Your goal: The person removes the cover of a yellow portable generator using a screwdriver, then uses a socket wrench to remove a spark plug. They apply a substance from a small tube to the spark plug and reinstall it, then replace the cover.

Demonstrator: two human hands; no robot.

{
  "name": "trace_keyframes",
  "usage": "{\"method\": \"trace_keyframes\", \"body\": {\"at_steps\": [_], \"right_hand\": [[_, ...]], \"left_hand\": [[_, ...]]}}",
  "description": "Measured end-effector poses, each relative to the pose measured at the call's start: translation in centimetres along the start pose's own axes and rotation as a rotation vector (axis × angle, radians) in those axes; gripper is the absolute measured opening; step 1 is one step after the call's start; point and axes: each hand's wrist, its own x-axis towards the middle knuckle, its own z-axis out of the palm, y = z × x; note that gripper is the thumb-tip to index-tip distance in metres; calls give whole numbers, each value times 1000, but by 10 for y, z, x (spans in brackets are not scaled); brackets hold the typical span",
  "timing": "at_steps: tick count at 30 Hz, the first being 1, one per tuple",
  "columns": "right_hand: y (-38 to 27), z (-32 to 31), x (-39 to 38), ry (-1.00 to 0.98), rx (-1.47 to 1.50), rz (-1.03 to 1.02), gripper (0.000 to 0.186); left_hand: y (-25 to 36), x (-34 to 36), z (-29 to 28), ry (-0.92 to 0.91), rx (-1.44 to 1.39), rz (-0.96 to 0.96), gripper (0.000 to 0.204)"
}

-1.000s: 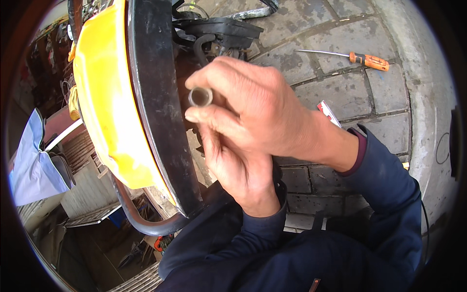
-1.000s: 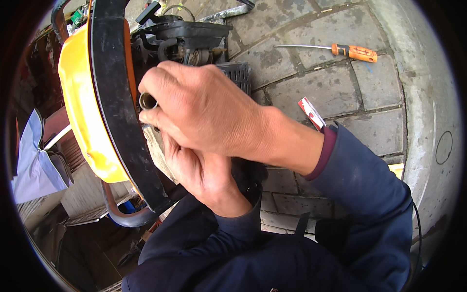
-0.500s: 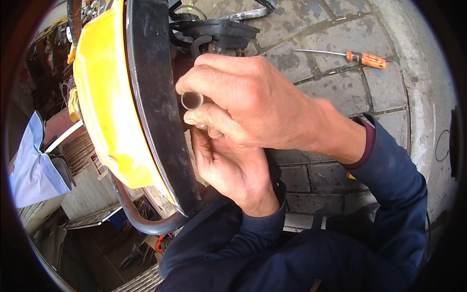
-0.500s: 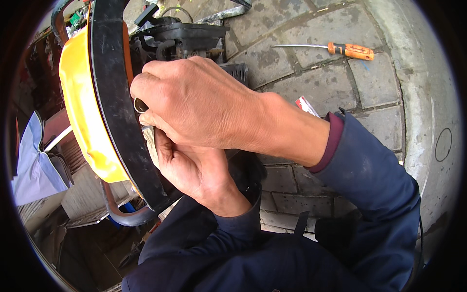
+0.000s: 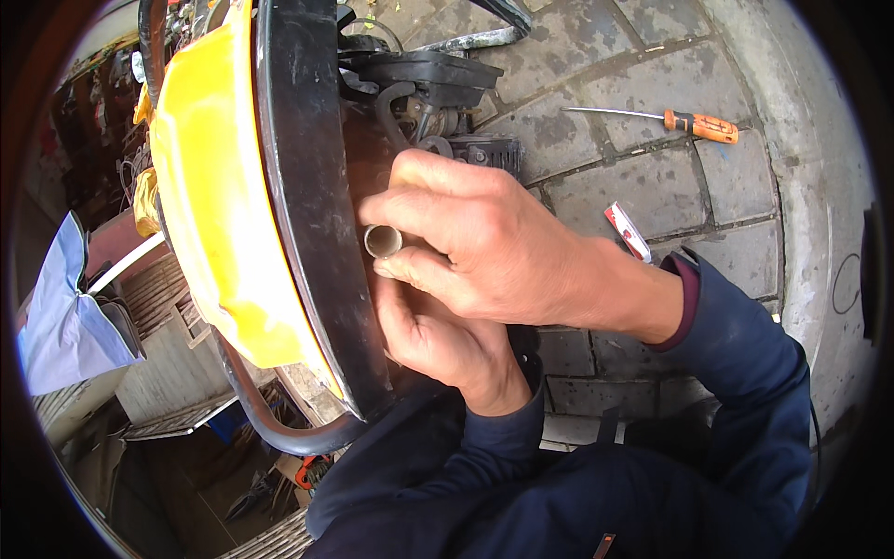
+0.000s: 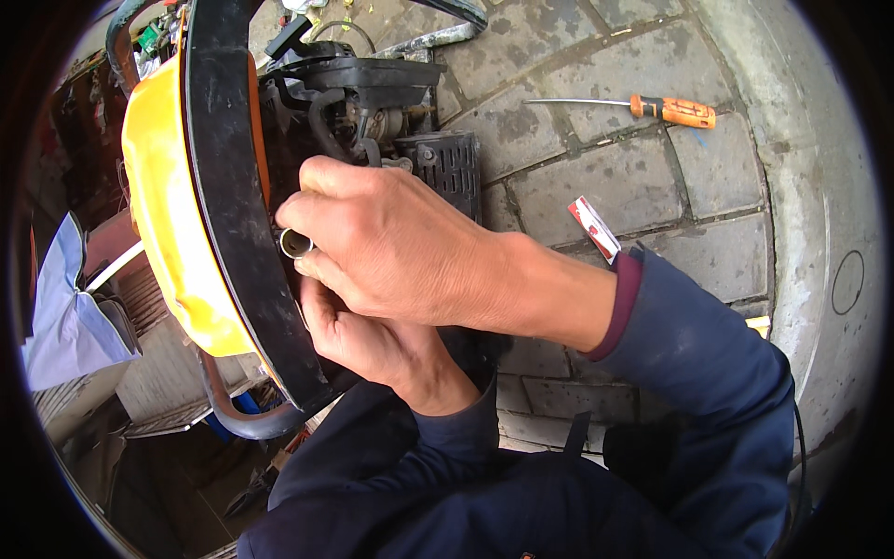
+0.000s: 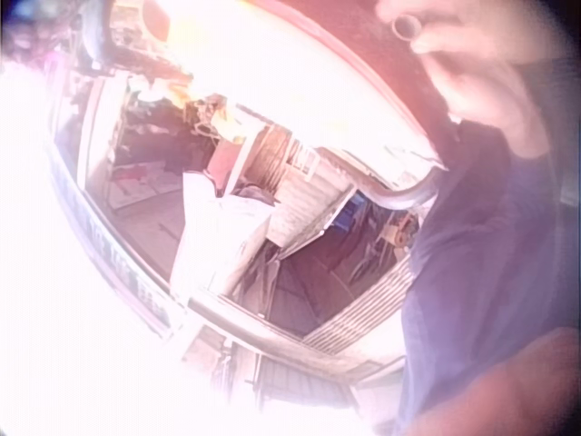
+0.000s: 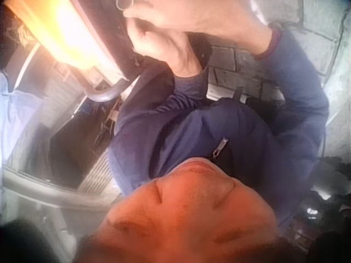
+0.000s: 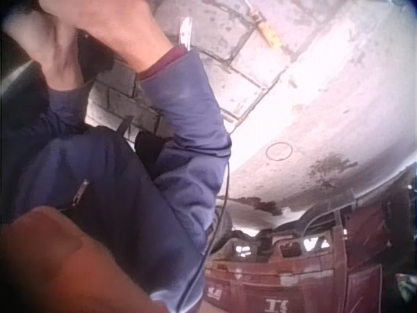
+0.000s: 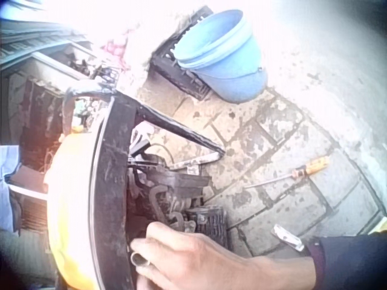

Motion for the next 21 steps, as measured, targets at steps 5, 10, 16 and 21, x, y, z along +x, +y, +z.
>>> {"method": "trace_keyframes", "body": {"at_steps": [5, 10, 16, 21], "right_hand": [[7, 8, -4, 34, -163, -113, 22], [10, 2, -2, 37, -247, -188, 25], [9, 2, 0, 37, -254, -188, 26], [12, 4, 3, 33, -289, -270, 25]], "left_hand": [[-4, -1, 3, 60, 48, 49, 34], [-4, -2, 4, -51, 75, 61, 31], [-5, 5, -2, 13, 204, 99, 29], [-9, -4, 3, 11, 254, 200, 30]]}}
